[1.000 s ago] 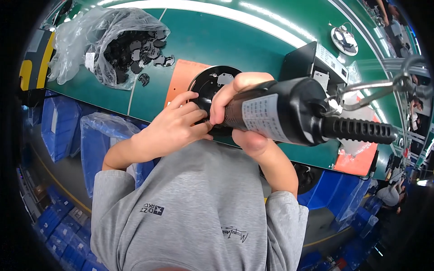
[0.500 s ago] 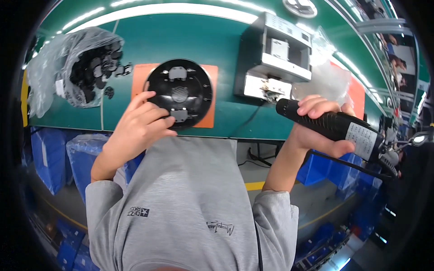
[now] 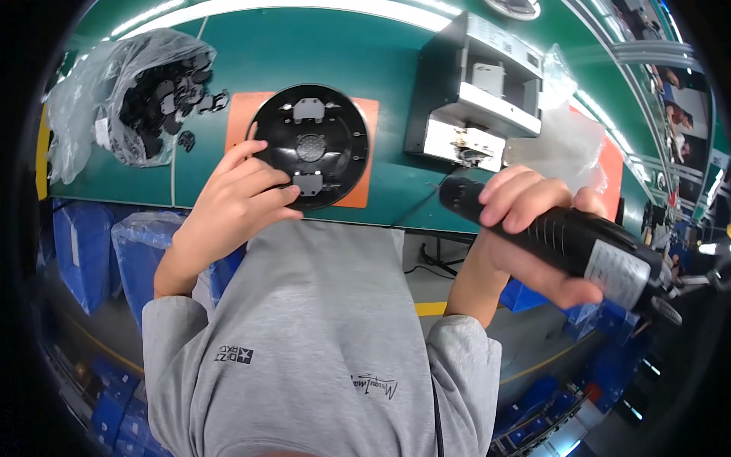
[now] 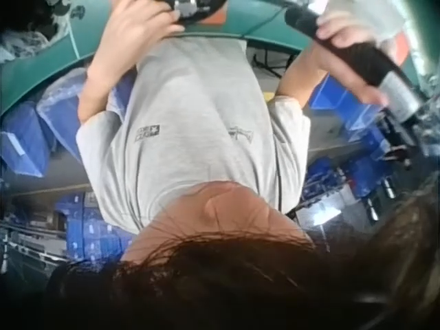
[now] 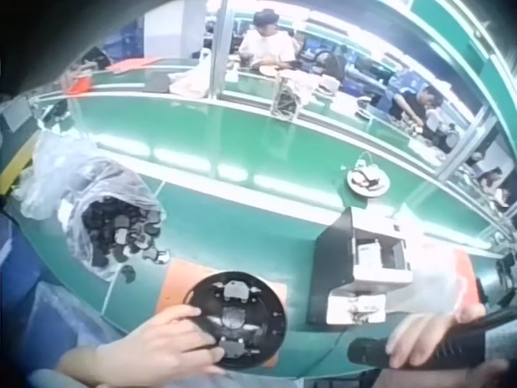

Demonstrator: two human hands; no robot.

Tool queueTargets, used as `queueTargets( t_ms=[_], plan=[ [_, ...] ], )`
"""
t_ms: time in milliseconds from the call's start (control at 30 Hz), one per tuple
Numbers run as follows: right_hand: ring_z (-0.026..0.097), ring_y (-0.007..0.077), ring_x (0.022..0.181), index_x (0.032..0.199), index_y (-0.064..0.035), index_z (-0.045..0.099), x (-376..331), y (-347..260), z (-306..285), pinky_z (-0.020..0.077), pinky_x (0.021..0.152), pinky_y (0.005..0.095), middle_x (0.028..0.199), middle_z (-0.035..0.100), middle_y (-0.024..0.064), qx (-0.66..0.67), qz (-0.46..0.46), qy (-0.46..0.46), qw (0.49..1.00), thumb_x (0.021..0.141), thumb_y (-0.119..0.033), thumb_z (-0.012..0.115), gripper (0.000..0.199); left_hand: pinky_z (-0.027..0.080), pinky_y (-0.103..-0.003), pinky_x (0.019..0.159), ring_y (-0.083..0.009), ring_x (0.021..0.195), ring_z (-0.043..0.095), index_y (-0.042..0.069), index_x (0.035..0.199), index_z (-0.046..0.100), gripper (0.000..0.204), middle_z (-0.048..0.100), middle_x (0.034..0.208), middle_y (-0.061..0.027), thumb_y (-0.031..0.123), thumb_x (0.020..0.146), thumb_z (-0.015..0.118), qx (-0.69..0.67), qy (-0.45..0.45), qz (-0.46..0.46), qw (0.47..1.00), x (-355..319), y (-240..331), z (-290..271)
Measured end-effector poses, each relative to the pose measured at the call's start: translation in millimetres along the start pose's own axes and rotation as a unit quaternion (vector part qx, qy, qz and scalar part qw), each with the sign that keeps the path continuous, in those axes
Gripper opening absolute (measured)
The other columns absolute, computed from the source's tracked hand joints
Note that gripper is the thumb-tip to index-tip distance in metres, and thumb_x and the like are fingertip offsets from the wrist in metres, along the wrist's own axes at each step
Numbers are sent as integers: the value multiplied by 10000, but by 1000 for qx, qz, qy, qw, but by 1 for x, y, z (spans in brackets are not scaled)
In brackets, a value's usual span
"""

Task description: Assembling internal plastic components into black circular lamp housings and securing them using an electric screwdriver.

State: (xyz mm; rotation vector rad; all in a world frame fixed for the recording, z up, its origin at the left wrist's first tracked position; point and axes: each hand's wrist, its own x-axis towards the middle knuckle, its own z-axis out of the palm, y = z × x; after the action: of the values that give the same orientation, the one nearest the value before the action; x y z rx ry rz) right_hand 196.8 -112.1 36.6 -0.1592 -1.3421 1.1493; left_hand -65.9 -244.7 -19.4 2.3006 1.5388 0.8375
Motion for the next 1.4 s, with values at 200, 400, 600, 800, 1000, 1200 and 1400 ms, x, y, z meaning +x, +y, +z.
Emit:
queueTargets(
  t_ms=[200, 400, 600, 800, 1000, 1200, 1400],
  plan=[
    [562, 228, 519, 1208, -26, 398, -1, 43, 71, 478, 531, 343, 675, 581, 114, 205, 75, -155, 964, 726, -741, 554, 876, 411, -380, 962, -168, 733, 543, 74, 774, 657, 203, 558, 699, -12, 243, 687, 728, 13, 16, 16, 1000, -2, -4, 3],
    [537, 221, 471, 1200, -23, 464, -15, 69, 82, 469, 499, 345, 632, 565, 99, 214, 115, -179, 953, 740, -787, 478, 892, 407, -336, 923, -166, 743, 546, 81, 735, 642, 190, 552, 680, -14, 246, 688, 722, 12, 13, 23, 1000, -4, -4, 1],
    [547, 211, 511, 1110, -33, 439, -17, 67, 89, 480, 524, 333, 646, 568, 104, 199, 136, -184, 953, 673, -764, 561, 860, 434, -329, 852, -182, 756, 553, 61, 812, 679, 258, 605, 780, -29, 248, 650, 749, 8, -21, 23, 999, -6, -7, 1],
    [539, 208, 471, 1169, -41, 465, -15, 75, 85, 473, 504, 336, 626, 554, 92, 192, 114, -193, 955, 702, -810, 497, 901, 435, -324, 831, -194, 757, 545, 54, 811, 677, 267, 605, 781, -35, 251, 646, 749, 5, -19, 19, 1000, -4, -6, 0],
    [532, 203, 470, 1193, -35, 462, -16, 80, 89, 471, 502, 337, 625, 551, 88, 226, 111, -185, 950, 705, -818, 480, 922, 434, -333, 852, -207, 783, 556, 48, 789, 675, 255, 617, 797, -44, 247, 651, 755, -2, -22, 13, 1000, -4, -6, -1],
    [522, 196, 469, 1205, -34, 454, -19, 80, 91, 471, 503, 336, 625, 549, 85, 217, 124, -188, 950, 714, -817, 466, 924, 434, -332, 845, -211, 784, 552, 52, 758, 659, 230, 610, 770, -41, 234, 655, 755, -9, -19, 11, 1000, -6, -8, 0],
    [518, 195, 463, 1143, -27, 436, -16, 77, 95, 469, 487, 326, 610, 541, 88, 174, 170, -203, 948, 704, -823, 463, 910, 409, -313, 799, -181, 693, 521, 83, 638, 569, 219, 505, 624, -24, 237, 679, 719, 3, 19, 31, 999, -5, -9, 5]
  ],
)
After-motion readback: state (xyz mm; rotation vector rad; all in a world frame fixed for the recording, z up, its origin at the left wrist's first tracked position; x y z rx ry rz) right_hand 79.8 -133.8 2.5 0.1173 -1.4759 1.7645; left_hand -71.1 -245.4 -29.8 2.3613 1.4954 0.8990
